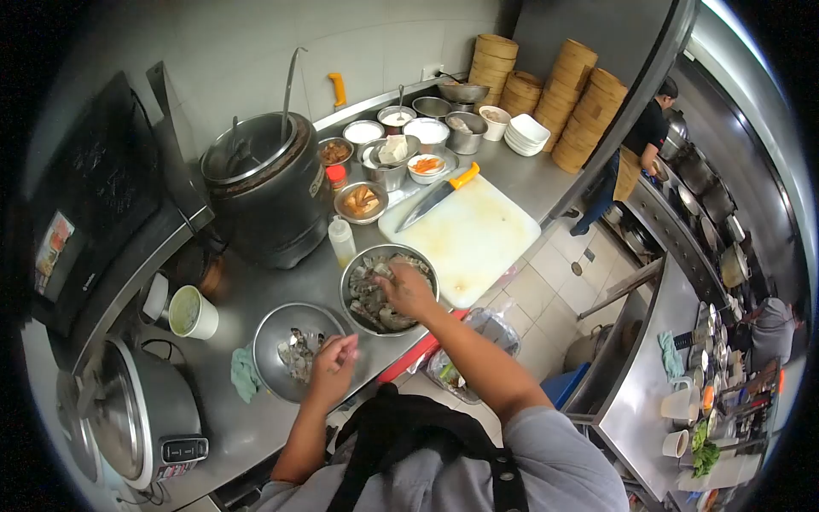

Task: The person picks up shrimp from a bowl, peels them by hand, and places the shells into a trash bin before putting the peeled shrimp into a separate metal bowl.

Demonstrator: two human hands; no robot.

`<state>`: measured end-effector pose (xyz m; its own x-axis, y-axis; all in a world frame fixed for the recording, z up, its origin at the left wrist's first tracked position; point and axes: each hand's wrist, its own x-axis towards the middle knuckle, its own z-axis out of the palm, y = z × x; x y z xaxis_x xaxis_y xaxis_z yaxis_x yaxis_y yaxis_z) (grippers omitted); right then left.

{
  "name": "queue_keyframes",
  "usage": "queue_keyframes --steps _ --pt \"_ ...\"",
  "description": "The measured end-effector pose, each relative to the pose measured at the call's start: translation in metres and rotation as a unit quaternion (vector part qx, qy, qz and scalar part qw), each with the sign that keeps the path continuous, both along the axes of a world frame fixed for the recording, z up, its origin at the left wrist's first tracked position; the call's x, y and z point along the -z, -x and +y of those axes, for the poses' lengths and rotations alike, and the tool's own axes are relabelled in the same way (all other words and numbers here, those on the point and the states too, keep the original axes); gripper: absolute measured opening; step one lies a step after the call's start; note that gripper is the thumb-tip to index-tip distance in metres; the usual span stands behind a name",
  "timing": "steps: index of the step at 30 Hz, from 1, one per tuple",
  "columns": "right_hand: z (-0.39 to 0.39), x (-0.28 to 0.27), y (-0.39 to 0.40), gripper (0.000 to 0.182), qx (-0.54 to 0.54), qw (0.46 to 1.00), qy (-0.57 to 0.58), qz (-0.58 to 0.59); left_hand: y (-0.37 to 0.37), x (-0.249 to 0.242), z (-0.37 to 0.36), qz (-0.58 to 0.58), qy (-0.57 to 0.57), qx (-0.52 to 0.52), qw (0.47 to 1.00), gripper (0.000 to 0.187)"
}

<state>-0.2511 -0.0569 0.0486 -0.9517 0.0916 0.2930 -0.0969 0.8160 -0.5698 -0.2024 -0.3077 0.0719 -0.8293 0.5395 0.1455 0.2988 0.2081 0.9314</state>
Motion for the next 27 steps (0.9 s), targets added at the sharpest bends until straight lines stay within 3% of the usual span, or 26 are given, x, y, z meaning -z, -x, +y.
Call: queue_keyframes --steps 1,2,3,5,7,9,11,13,14,15,16,17,18,20,23,27 --pt "0.0 0.003 -0.013 0.037 0.023 0.995 0.093 -0.022 0.002 -0.001 0.017 0.003 0.001 0.004 1.0 0.032" --pt "0.001 0.005 -0.026 0.039 0.047 0.981 0.185 -0.042 0.003 -0.001 0.039 0.117 0.004 -0.018 0.993 0.038" --pt "-0.001 -0.002 -0.045 0.039 0.053 0.98 0.186 -0.037 0.001 0.002 0.058 0.229 0.007 -0.038 0.973 0.043" --pt "-0.008 -0.031 -0.088 0.042 0.087 0.943 0.302 -0.11 -0.007 0.01 0.096 0.25 0.003 -0.009 0.968 0.046" --pt "-0.002 -0.033 -0.123 0.045 0.119 0.923 0.324 -0.168 -0.012 0.018 0.124 0.273 -0.007 0.035 0.961 0.049" --pt "0.012 -0.016 -0.152 0.042 0.118 0.919 0.346 -0.144 -0.024 0.028 0.147 0.188 -0.009 0.079 0.979 0.046" --pt "0.029 -0.016 -0.18 0.04 0.121 0.916 0.364 -0.114 -0.033 0.032 0.165 0.19 -0.009 0.119 0.974 0.038" --pt "0.04 -0.03 -0.206 0.028 0.169 0.981 0.082 -0.044 -0.04 0.046 0.183 0.048 -0.015 0.141 0.989 0.029" --pt "0.043 -0.028 -0.215 0.025 0.242 0.968 0.052 -0.041 -0.041 0.061 0.191 0.056 -0.019 0.16 0.985 0.029" --pt "0.046 -0.026 -0.224 0.025 0.258 0.964 0.051 -0.031 -0.04 0.082 0.2 -0.024 0.007 0.195 0.98 0.025" --pt "0.049 -0.023 -0.232 0.024 0.251 0.967 0.025 -0.025 -0.039 0.094 0.207 -0.103 0.036 0.226 0.968 0.023" --pt "0.053 -0.021 -0.238 0.023 0.241 0.97 -0.002 -0.02 -0.041 0.098 0.213 -0.094 0.036 0.237 0.966 0.023" --pt "0.064 -0.011 -0.241 0.024 0.188 0.978 -0.007 -0.094 -0.045 0.101 0.218 -0.189 0.034 0.27 0.944 0.022" --pt "0.073 -0.002 -0.251 0.025 0.182 0.976 0.003 -0.115 -0.055 0.097 0.228 -0.342 0.019 0.307 0.888 0.023" --pt "0.082 0.012 -0.263 0.026 0.179 0.973 0.023 -0.146 -0.068 0.081 0.236 -0.37 0.056 0.347 0.86 0.025" --pt "0.086 0.017 -0.272 0.025 0.198 0.965 0.068 -0.159 -0.073 0.117 0.252 -0.353 0.045 0.314 0.88 0.019"
